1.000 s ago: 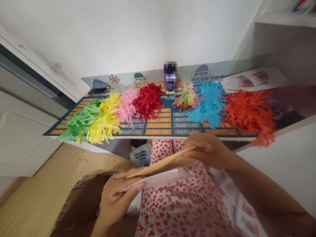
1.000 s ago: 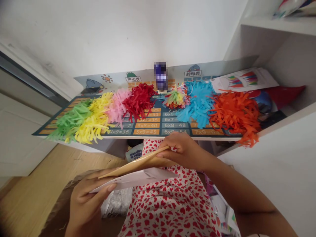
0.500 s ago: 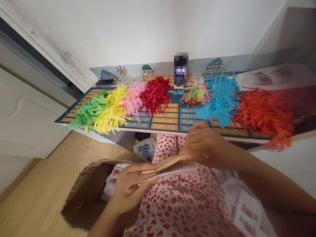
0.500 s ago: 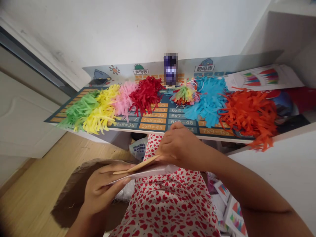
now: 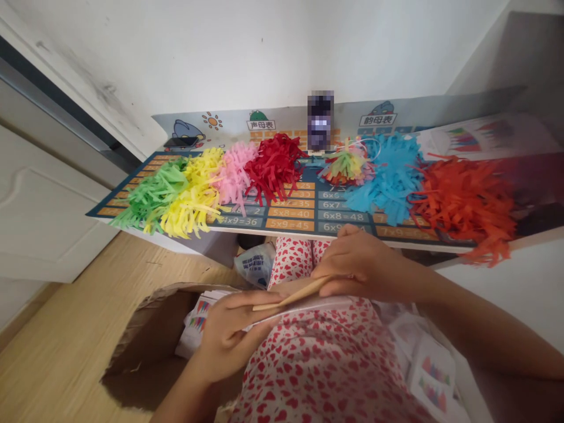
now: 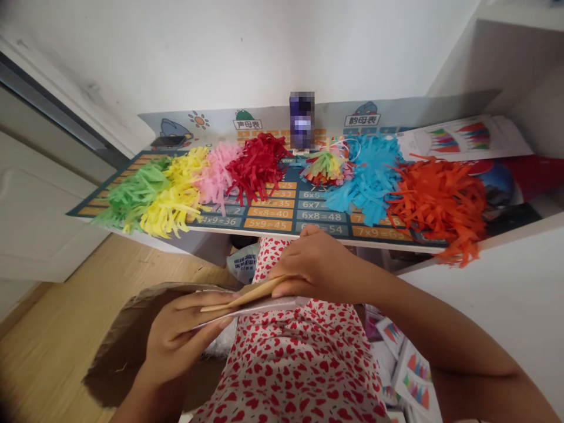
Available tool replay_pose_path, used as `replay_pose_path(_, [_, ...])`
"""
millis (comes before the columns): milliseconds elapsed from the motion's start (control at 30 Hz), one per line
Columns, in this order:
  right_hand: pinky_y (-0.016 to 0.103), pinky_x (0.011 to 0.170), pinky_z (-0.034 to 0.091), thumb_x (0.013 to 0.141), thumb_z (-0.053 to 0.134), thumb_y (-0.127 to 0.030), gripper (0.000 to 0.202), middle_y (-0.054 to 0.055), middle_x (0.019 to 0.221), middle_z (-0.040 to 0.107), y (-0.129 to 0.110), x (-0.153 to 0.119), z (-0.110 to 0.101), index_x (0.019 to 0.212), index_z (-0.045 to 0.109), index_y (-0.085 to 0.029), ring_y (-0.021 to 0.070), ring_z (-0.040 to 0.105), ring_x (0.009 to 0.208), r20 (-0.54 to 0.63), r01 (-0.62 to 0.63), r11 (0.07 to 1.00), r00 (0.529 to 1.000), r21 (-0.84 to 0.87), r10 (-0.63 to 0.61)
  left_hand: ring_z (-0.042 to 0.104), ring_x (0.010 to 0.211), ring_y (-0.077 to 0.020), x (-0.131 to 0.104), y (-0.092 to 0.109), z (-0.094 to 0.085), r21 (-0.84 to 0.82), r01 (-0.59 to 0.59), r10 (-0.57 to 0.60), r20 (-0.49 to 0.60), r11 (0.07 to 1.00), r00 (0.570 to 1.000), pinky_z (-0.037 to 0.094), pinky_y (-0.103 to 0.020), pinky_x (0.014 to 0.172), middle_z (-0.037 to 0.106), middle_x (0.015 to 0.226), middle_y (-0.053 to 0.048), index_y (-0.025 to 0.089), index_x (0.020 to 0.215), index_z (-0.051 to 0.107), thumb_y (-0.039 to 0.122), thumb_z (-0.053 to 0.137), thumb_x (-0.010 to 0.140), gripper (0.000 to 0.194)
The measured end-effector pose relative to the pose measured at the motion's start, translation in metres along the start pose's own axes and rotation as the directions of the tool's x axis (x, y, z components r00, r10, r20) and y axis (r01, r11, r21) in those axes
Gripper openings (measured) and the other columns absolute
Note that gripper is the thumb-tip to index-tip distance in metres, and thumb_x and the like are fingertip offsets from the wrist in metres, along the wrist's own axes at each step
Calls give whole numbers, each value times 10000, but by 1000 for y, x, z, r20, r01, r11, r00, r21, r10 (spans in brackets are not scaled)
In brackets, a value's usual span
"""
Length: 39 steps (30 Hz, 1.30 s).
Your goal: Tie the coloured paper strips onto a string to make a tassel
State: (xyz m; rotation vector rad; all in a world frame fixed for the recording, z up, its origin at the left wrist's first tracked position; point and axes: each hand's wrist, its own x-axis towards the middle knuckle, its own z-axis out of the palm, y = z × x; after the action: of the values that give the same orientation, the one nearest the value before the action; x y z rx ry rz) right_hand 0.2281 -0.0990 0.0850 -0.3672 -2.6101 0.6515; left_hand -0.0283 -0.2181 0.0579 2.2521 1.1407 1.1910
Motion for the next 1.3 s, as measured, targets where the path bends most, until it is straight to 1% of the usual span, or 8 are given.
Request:
replay_pose_path(100, [318, 792, 278, 982, 545, -373, 272, -9, 783, 737, -2, 1, -3, 849, 721, -214, 119, 620, 729, 19, 21, 999, 1000, -29, -20, 753, 853, -165, 2, 3, 0, -5, 32, -32, -6, 999, 999, 609, -222, 793, 785, 972, -43, 212, 976, 775, 88, 662, 836, 218])
replay_pose_path(300, [318, 763, 269, 992, 521, -330, 318, -30, 668, 693, 5, -9, -12, 769, 696, -186, 92, 535, 596, 46, -69, 998, 997, 0, 69, 745, 811, -162, -5, 1, -5, 73, 160, -152, -99, 984, 983, 598, -223, 748, 785, 953, -4, 281, 955, 789, 148, 692, 837, 202])
replay_pose_path(500, [296, 771, 316, 1002, 477, -370, 358, -5, 740, 727, 9, -21, -16, 801, 703, -179, 96, 552, 618, -86, -128, 984, 987, 127, 139, 736, 840, -172, -18, -9, -16, 44, 184, -177, -120, 982, 977, 584, -241, 770, 786, 923, 7, 293, 922, 794, 170, 711, 827, 176])
replay_pose_path(733, [295, 735, 326, 1022, 389, -377, 449, -8, 640, 641, 7, -23, -16, 721, 640, -157, 103, 453, 589, -20, -185, 969, 981, 161, 191, 725, 826, -181, -29, -17, -20, -48, 248, -252, -188, 968, 949, 592, -258, 746, 788, 859, 11, 300, 886, 796, 289, 730, 824, 91])
replay_pose_path(833, [294, 737, 329, 1029, 365, -377, 468, -5, 627, 616, 9, -26, -18, 711, 626, -153, 104, 454, 583, 3, -172, 973, 985, 153, 174, 733, 819, -188, -22, -11, -21, -30, 221, -223, -138, 975, 965, 604, -263, 721, 788, 880, 4, 299, 888, 799, 252, 723, 828, 107])
replay_pose_path(1000, [323, 809, 302, 996, 479, -361, 276, 34, 835, 721, -6, -23, -23, 974, 696, -191, 155, 593, 778, -41, -120, 992, 992, -47, 118, 750, 810, -174, -1, 5, -11, 12, 101, -101, 8, 995, 995, 612, -238, 723, 788, 937, -11, 283, 960, 788, 167, 697, 840, 190])
replay_pose_path(1167, [329, 789, 264, 943, 584, -389, 220, -20, 782, 722, -24, -5, -22, 871, 705, -220, 136, 610, 742, 94, -50, 994, 994, -101, 60, 754, 841, -171, 12, 14, 3, 7, 26, -26, 52, 1000, 998, 612, -227, 782, 786, 969, -36, 232, 989, 774, 108, 691, 825, 222])
replay_pose_path(1300, [325, 695, 225, 975, 542, -366, 259, -36, 747, 720, -18, 4, -12, 826, 705, -230, 117, 575, 668, 192, 44, 988, 981, -146, -15, 744, 939, -188, 20, 16, 5, -37, -22, 26, 135, 999, 991, 608, -245, 824, 775, 1038, -53, 230, 1068, 746, 84, 642, 855, 279])
